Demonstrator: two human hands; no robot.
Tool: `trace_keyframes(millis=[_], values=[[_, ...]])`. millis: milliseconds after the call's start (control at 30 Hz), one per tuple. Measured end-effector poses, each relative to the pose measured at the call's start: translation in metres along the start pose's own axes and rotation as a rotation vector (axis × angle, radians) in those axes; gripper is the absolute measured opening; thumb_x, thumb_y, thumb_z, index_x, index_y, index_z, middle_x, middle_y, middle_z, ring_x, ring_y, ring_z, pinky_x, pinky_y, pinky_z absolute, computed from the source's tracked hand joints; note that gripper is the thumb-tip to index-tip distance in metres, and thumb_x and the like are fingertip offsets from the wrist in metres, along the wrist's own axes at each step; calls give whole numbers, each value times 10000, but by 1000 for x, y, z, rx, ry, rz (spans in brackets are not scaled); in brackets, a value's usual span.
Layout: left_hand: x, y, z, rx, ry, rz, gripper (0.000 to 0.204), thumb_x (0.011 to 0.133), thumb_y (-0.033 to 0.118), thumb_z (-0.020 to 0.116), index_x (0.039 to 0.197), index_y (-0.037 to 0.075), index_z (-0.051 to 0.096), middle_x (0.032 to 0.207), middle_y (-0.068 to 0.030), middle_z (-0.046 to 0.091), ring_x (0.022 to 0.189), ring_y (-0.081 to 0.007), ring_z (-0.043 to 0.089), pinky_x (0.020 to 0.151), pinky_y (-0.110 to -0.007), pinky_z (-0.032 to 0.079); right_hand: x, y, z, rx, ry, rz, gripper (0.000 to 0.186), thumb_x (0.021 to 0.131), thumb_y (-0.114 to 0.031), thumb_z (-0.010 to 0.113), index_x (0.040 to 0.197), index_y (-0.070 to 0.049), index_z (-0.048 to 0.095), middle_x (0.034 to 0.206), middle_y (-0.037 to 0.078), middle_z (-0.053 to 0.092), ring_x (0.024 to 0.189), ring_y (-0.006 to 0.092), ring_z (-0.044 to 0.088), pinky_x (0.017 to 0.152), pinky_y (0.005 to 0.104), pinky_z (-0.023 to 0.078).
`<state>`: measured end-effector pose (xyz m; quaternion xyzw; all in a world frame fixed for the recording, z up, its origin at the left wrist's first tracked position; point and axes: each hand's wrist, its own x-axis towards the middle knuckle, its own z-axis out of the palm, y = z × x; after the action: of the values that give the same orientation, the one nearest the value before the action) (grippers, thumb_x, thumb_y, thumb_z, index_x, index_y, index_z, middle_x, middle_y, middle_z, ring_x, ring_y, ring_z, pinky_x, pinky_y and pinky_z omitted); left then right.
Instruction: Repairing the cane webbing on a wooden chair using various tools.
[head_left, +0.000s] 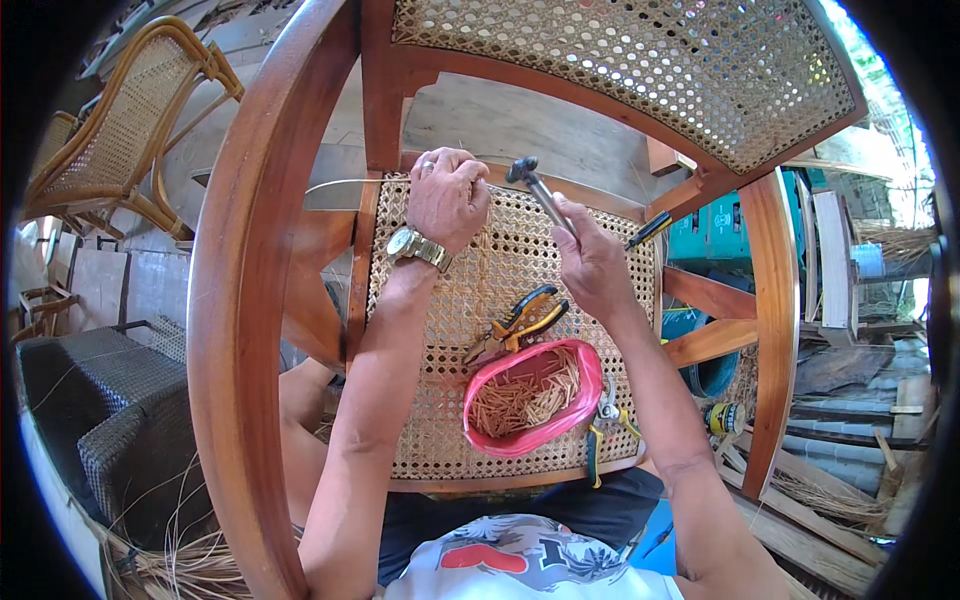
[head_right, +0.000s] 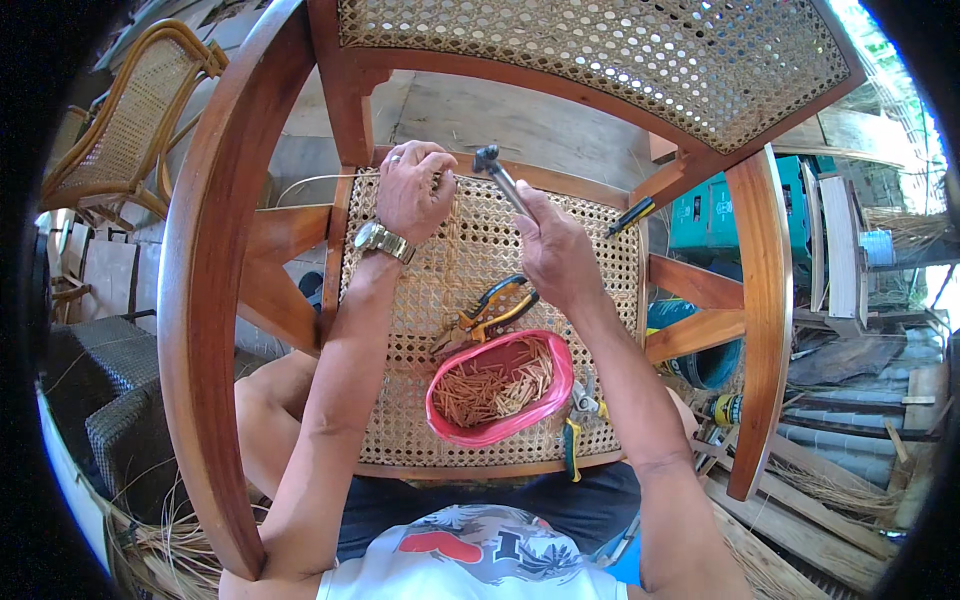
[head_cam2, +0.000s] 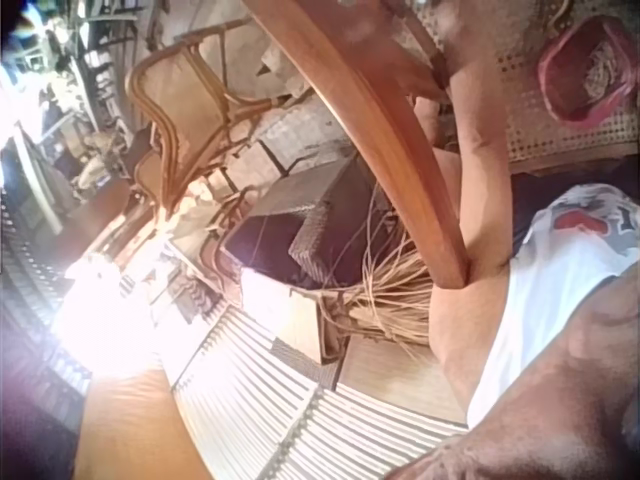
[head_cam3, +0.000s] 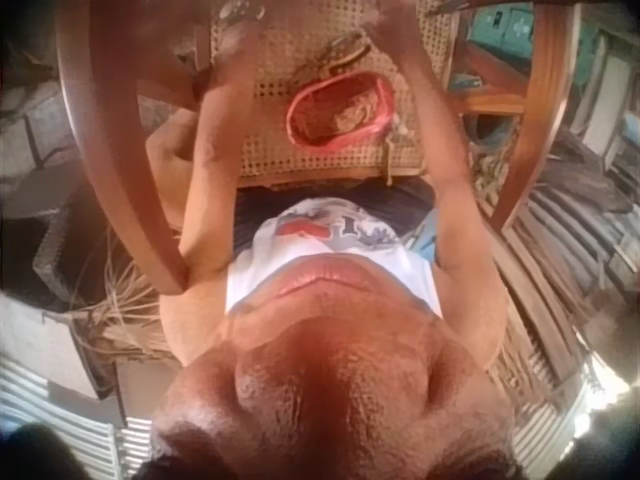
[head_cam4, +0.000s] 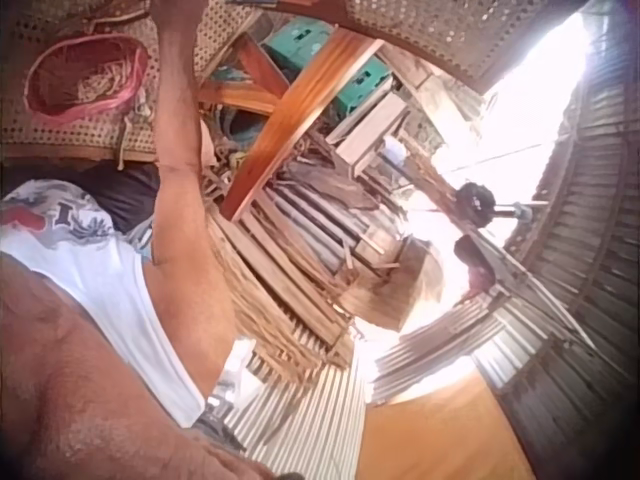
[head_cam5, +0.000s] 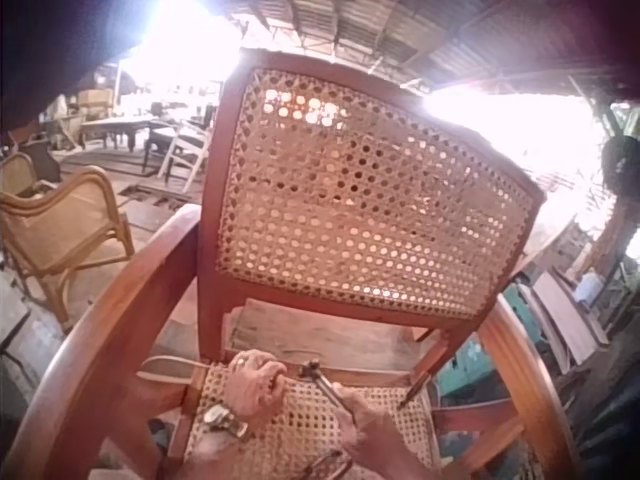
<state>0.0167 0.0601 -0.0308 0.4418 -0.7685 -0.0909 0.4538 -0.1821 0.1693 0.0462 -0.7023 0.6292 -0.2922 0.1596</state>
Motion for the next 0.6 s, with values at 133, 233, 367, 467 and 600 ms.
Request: trace_keyframes(millis=[133, 233, 367, 467, 600], values=[[0, 0, 0, -4, 13, 20, 127, 831, 103, 688, 954, 99, 718, 1059, -61, 692, 1103, -299, 622, 1031, -480, 431, -1, -2, 2, -91, -116, 64, 360, 998, -112, 593, 1357, -119, 583, 877, 208, 669, 775, 372, 683, 714, 463, 538], [-1, 2, -3, 26, -11, 20, 138, 845, 104, 673, 969, 114, 731, 1102, -46, 690, 1158, -302, 601, 1078, -510, 406, 1, 4, -7, -39, -170, 144, 333, 1005, -136, 591, 1339, -144, 595, 758, 163, 639, 700, 331, 667, 662, 467, 510], [-5, 8, -4, 93, -192, 40, 161, 908, 183, 649, 1016, 222, 762, 1293, -11, 648, 1320, -278, 521, 1186, -593, 294, -9, 15, -14, 119, -128, 382, 331, 1015, -195, 605, 1340, -135, 599, 670, 62, 543, 616, 172, 566, 578, 363, 437], [-7, 10, -4, 146, -269, 23, 165, 934, 239, 644, 1036, 278, 768, 1383, 2, 612, 1384, -264, 482, 1221, -621, 234, -22, 16, -21, 215, -122, 403, 356, 1015, -214, 610, 1359, -126, 591, 683, 9, 518, 615, 125, 510, 576, 324, 415], [-7, 12, 0, 168, -228, -13, 163, 928, 248, 656, 1047, 283, 762, 1381, 1, 614, 1380, -261, 488, 1216, -627, 244, -31, 4, -17, 109, -44, 291, 354, 1029, -181, 602, 1378, -134, 571, 696, 45, 535, 614, 139, 528, 580, 343, 435]])
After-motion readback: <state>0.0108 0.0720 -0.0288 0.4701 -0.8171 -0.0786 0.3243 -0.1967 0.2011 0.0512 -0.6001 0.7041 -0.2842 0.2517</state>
